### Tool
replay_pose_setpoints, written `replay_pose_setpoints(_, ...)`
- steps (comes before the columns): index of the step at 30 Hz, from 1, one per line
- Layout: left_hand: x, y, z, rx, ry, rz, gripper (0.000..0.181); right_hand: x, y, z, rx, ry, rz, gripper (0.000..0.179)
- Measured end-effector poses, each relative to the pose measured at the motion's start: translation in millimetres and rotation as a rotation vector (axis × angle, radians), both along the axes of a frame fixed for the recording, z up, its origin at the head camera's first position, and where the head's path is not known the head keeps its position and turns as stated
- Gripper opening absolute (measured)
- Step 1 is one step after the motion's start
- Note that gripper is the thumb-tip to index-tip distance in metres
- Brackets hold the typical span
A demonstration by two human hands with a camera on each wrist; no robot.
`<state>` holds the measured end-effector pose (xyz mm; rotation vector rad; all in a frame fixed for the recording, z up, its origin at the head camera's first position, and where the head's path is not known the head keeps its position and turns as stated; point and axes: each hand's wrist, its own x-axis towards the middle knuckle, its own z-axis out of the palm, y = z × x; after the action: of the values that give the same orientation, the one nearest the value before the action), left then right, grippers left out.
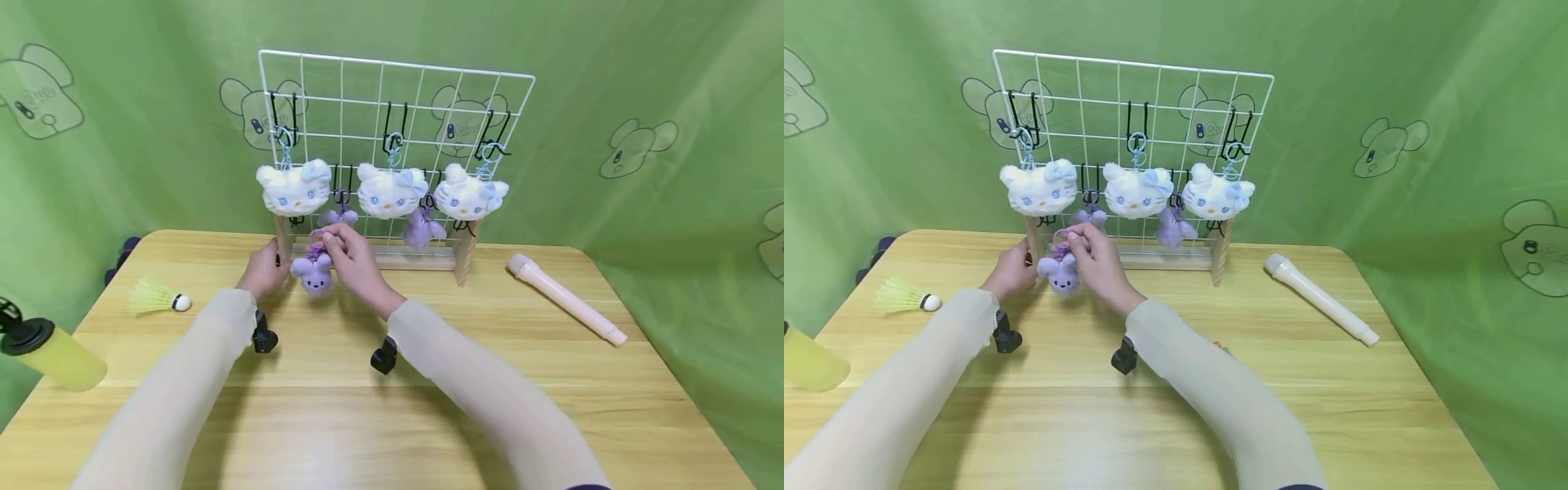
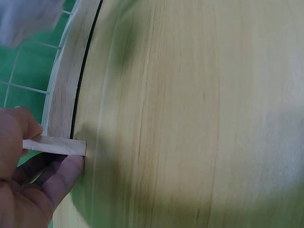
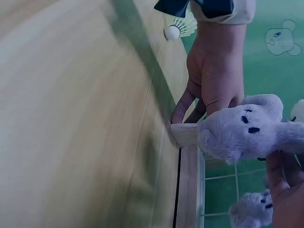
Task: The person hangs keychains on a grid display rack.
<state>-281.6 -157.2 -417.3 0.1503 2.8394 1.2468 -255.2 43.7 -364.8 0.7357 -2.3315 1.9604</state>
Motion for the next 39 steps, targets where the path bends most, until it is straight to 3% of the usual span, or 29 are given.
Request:
replay_pose_setpoints(7,-3.0,-1.2,-1.5,-0.045,0.041,-0.008,0.052,-9.5,-19,0.6,0.059,0.049,-0.027,0.022)
replay_pose_setpoints(12,-1.7,-3.5,-5.3,-0.059,0.065,-0.004,0.052,-13.1,-32,-1.0,0.078,0.027,-0.027,0.022)
replay_pose_setpoints(22,-1.7,-3.1,-4.4,-0.049,0.031,-0.002,0.059,-24.5,-45,-4.8,0.203,0.039,-0.213,0.024)
replay_pose_setpoints(28,-2.1,-1.4,-2.8,-0.005,0.018,-0.011,0.046,-30.7,-50,-4.8,0.218,0.053,-0.284,0.027)
replay_pose_setpoints(39,-1.6,-1.8,-4.5,-0.002,0.029,-0.013,0.038,-37.2,-57,-6.8,0.273,0.074,-0.301,0.029)
